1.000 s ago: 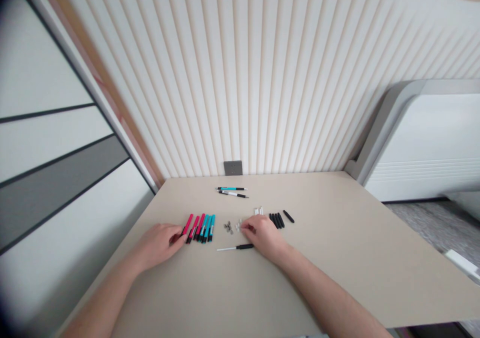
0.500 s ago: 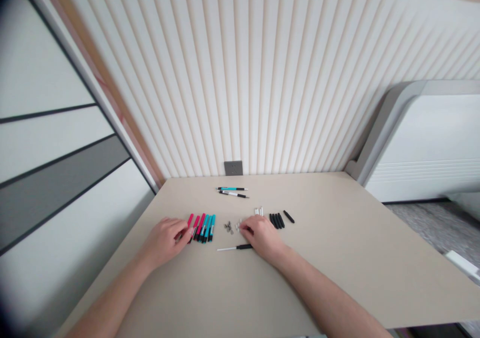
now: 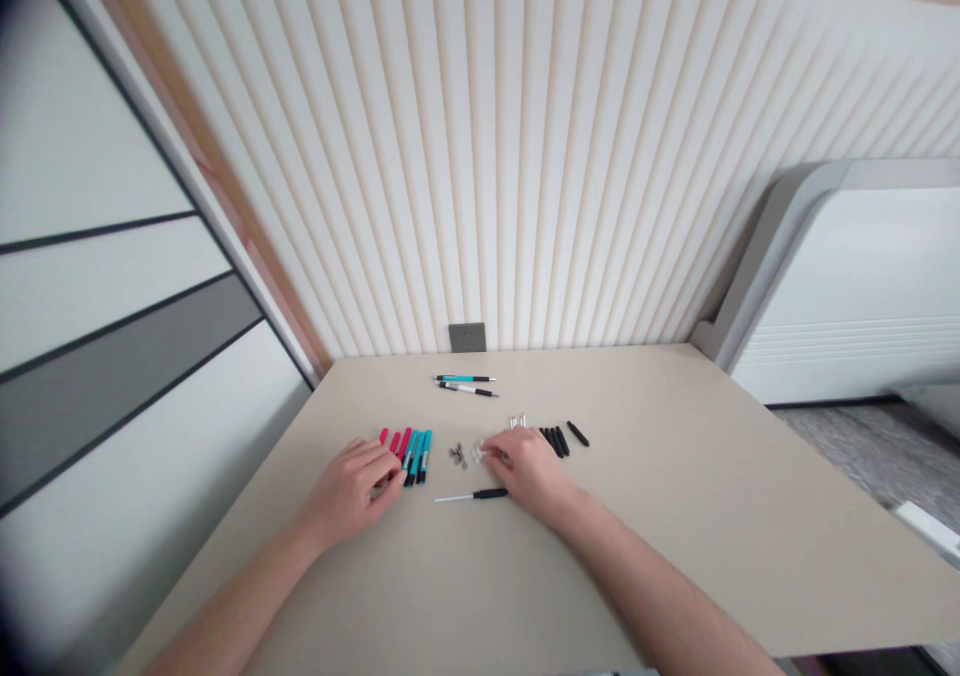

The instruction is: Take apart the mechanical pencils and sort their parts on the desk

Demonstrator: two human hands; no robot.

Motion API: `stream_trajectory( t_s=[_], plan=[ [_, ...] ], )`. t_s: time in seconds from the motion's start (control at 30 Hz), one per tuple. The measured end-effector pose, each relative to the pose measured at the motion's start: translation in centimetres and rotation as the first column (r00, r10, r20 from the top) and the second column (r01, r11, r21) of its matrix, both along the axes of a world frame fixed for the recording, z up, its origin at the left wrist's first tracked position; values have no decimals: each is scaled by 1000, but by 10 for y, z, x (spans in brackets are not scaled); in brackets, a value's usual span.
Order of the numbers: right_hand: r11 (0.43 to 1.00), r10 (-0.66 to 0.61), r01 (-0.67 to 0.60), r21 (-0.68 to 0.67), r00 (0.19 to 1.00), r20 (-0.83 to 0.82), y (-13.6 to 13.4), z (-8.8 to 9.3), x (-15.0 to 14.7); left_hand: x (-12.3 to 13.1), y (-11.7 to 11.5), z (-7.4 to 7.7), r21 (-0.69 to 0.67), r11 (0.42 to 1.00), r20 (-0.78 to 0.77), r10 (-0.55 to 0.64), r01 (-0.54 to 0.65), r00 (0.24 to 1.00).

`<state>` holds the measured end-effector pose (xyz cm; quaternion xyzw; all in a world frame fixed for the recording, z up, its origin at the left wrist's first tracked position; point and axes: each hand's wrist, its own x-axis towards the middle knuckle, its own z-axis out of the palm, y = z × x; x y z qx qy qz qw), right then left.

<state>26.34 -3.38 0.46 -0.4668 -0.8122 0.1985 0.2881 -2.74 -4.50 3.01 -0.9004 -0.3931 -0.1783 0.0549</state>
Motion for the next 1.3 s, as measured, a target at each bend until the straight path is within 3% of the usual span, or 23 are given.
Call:
stream_trajectory(
  t_s=[0.2,0.33,0.47,0.77,1.07,1.3],
  plan=[
    [966,258,-256,-30,957,135,-8,16,4,30,-7,6,43,985,-147,-158,166,976],
    [960,279,-281,-22,940,194,-11,12,1,59,-6,12,40,973,-251,-211,228,945],
    [957,285,-288,-12,939,192,-10,9,0,74,-2,10,3,974,-249,-221,229,943],
    [973,222,-230,32,963,154,-10,12,-2,51,1,-1,-154,972,2,-177,175,984],
    [967,235,-240,90,970,69,-7,12,1,43,9,-6,-109,993,138,-36,52,990],
    [988,142,-148,45,983,116,-8,15,1,33,17,-1,-118,992,129,-23,39,991]
  ],
)
